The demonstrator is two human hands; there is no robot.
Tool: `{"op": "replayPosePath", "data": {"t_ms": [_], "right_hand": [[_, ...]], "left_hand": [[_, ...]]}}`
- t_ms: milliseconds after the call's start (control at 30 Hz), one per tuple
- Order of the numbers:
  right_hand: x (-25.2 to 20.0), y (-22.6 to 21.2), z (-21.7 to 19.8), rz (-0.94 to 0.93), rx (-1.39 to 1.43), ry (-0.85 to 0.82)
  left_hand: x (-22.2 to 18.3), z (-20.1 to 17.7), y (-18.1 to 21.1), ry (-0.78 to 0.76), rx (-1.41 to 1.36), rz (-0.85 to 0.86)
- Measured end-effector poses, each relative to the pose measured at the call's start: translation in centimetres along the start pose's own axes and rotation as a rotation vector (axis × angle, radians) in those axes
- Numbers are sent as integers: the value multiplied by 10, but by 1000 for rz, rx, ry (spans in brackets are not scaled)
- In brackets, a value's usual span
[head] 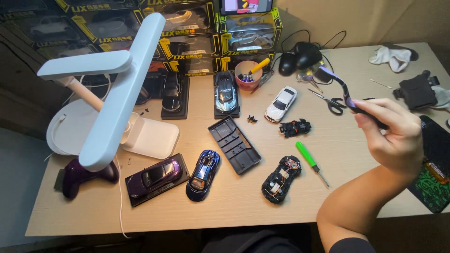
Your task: Cleaning and assembling the components of a toy car on a repair bench
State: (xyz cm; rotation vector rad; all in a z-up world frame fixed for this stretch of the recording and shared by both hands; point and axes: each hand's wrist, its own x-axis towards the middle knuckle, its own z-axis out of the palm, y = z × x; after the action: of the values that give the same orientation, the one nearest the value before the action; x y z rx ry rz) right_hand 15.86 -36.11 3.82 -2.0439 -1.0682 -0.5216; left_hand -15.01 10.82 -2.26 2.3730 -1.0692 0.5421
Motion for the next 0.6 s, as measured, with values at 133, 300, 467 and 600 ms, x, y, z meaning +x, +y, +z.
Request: {"op": "replayPosePath", "data": {"t_ms": [133,300,467,600], "right_hand": [[-9,8,-4,32,-29,14],[-12,8,-4,37,19,22],[-16,19,2,10,37,-9],[-27,29,5,81,91,9]], "left_hand": [[-92,38,-47,31,45,-9],[-107,19,-53,67,124,-21],[-123,2,-38,89,207,-57],[-126,-7,-32,84,249,-48]]}}
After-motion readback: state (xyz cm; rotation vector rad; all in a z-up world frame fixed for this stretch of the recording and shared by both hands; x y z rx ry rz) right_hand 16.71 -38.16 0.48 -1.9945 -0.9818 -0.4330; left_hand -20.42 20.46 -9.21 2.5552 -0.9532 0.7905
